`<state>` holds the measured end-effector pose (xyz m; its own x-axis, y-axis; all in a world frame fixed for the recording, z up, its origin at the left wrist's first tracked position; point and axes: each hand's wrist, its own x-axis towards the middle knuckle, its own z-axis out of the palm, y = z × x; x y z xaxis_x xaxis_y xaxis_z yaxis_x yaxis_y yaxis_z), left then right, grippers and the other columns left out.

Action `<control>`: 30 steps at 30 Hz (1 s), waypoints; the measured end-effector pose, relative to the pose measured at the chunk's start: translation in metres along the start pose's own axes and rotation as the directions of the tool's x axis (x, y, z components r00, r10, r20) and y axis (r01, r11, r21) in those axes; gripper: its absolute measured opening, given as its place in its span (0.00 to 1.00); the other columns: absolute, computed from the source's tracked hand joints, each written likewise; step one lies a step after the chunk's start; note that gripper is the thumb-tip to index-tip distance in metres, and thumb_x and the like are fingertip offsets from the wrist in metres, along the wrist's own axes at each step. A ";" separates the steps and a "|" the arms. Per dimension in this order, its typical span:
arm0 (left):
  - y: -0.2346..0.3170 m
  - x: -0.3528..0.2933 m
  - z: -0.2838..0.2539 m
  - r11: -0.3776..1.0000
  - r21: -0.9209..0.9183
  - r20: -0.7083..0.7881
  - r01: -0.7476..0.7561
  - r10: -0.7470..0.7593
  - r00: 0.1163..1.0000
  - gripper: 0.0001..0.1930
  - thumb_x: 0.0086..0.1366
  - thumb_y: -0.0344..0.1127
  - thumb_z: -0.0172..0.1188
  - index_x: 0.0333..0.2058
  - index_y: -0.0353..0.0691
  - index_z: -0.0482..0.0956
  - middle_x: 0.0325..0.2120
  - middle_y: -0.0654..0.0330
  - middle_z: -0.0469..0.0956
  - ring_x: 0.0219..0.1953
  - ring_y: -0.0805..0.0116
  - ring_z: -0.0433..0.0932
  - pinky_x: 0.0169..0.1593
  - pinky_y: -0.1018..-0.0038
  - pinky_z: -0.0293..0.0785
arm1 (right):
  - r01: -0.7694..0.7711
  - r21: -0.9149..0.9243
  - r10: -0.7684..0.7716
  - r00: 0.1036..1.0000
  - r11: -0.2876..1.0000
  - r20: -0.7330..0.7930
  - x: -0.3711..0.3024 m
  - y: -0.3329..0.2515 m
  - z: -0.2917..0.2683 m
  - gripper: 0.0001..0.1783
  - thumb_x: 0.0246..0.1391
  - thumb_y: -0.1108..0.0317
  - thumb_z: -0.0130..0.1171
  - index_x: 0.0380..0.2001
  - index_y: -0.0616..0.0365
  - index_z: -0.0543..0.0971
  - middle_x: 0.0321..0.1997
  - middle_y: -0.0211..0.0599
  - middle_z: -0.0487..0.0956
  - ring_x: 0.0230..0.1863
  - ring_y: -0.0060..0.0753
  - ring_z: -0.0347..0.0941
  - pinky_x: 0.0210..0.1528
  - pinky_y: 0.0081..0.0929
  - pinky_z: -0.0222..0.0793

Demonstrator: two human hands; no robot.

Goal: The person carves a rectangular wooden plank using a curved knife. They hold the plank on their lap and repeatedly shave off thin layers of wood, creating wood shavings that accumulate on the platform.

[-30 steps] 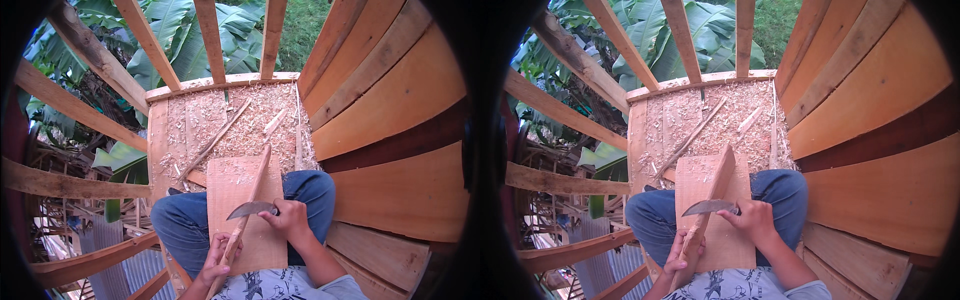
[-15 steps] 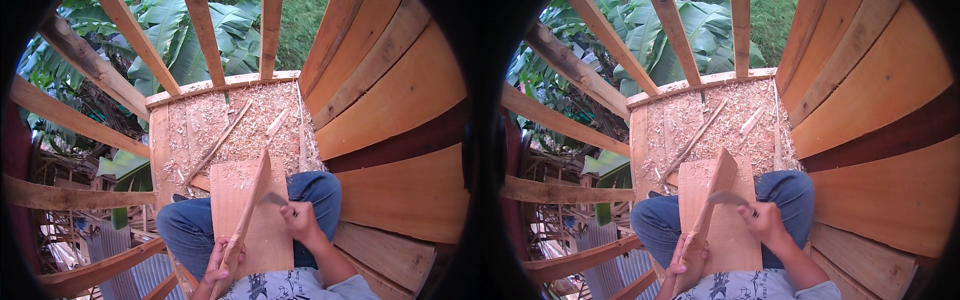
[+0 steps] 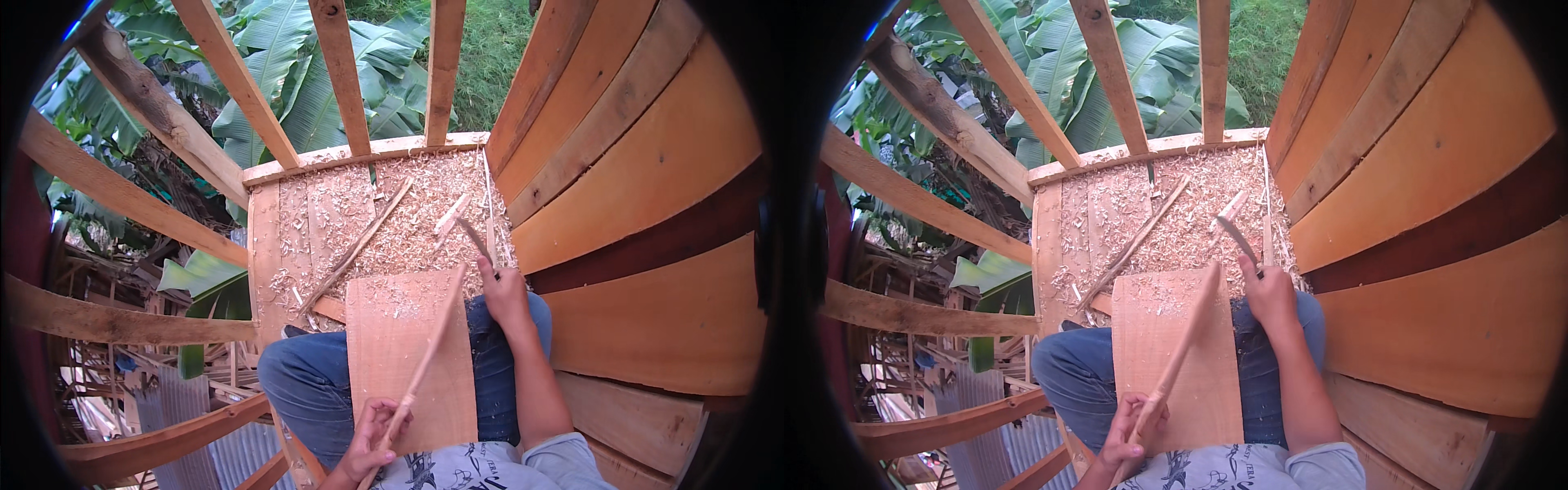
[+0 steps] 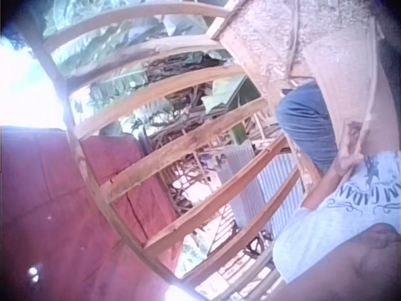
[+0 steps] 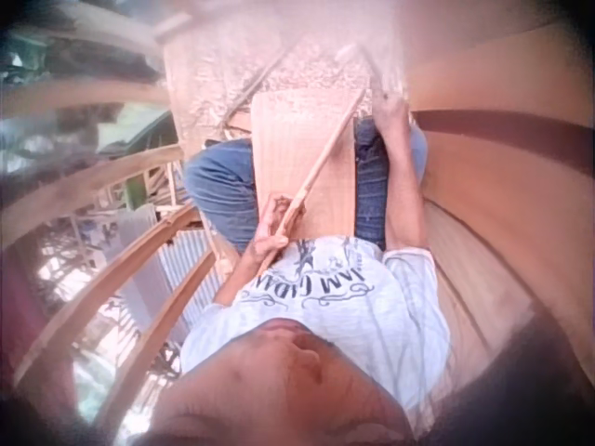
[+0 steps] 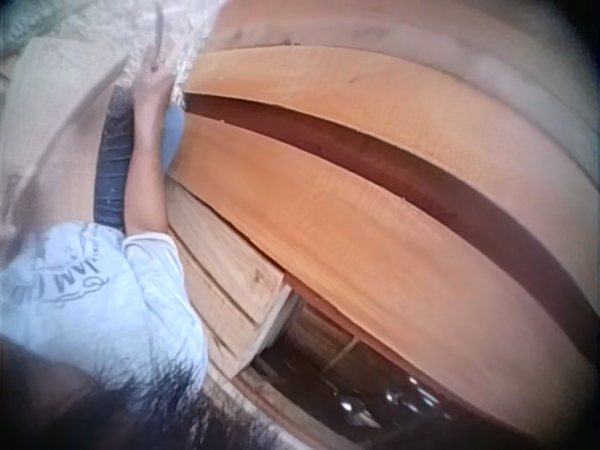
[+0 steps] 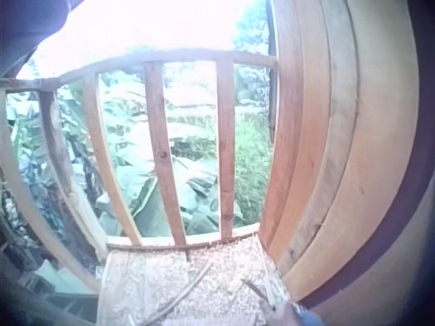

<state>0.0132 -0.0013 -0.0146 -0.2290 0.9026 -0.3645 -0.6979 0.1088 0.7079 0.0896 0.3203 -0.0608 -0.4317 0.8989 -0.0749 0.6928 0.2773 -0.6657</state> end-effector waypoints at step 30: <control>-0.007 -0.007 -0.007 0.999 0.004 -0.013 0.052 -0.052 0.999 0.45 0.41 0.44 0.68 0.57 0.42 0.56 0.45 0.48 0.68 0.46 0.62 0.68 0.55 0.67 0.61 | -0.102 0.171 0.105 0.994 0.980 -0.006 0.038 0.006 0.019 0.42 0.59 0.35 0.49 0.13 0.70 0.71 0.11 0.51 0.68 0.17 0.42 0.69 0.26 0.41 0.64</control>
<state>0.0151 -0.0110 -0.0211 -0.2014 0.8901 -0.4090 -0.7063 0.1574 0.6902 0.0663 0.3496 -0.0817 -0.3529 0.9252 -0.1396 0.6240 0.1215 -0.7719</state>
